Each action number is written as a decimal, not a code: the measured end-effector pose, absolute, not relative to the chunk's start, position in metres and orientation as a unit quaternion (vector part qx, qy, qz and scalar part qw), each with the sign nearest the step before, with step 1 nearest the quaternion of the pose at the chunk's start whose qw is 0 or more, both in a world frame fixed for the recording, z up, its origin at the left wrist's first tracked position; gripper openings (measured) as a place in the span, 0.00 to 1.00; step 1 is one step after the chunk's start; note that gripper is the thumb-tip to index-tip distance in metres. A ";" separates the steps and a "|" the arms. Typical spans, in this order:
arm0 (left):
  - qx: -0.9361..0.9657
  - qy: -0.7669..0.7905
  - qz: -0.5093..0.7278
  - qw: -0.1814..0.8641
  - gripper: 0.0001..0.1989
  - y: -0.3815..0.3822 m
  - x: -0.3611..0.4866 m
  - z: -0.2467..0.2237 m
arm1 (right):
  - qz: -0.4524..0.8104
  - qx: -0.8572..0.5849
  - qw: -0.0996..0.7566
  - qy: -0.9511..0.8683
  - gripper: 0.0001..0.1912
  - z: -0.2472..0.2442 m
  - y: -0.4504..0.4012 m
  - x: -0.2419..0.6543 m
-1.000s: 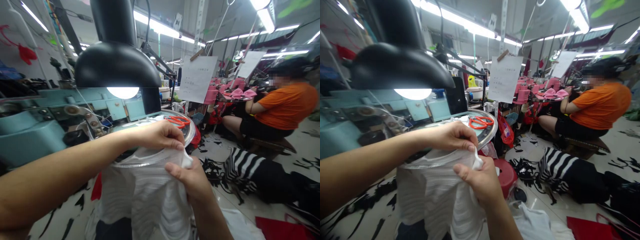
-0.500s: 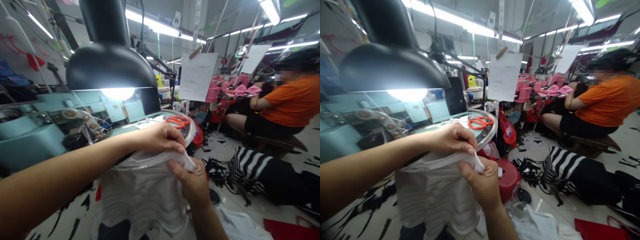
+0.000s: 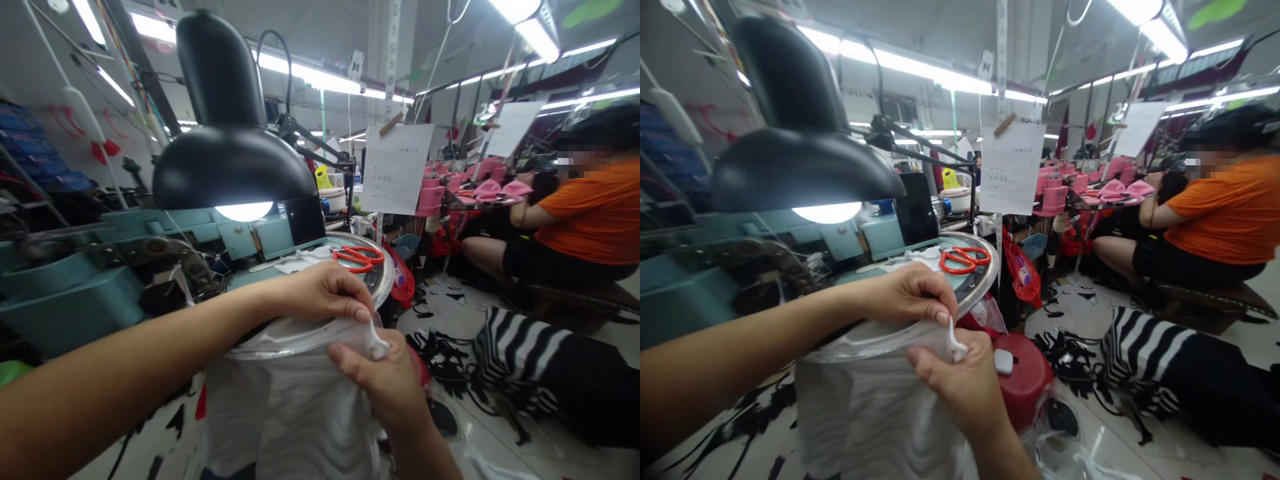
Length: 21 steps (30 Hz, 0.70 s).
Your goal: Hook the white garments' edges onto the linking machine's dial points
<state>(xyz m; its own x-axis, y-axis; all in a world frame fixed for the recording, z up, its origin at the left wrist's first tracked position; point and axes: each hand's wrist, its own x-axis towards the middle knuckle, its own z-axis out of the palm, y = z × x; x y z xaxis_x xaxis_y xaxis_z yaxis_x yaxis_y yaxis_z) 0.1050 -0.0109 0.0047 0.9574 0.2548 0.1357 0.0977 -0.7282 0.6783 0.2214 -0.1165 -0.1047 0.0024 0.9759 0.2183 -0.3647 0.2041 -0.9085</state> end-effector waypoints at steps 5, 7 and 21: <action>0.919 0.105 0.109 0.363 0.09 -0.011 0.104 0.005 | 0.532 -0.321 0.639 -0.454 0.17 -0.109 -0.115 0.221; 0.918 0.106 0.111 0.366 0.09 -0.011 0.104 0.005 | 0.534 -0.320 0.641 -0.448 0.17 -0.111 -0.114 0.223; 0.924 0.121 0.115 0.344 0.12 -0.012 0.105 0.006 | 0.554 -0.293 0.638 -0.447 0.14 -0.113 -0.103 0.237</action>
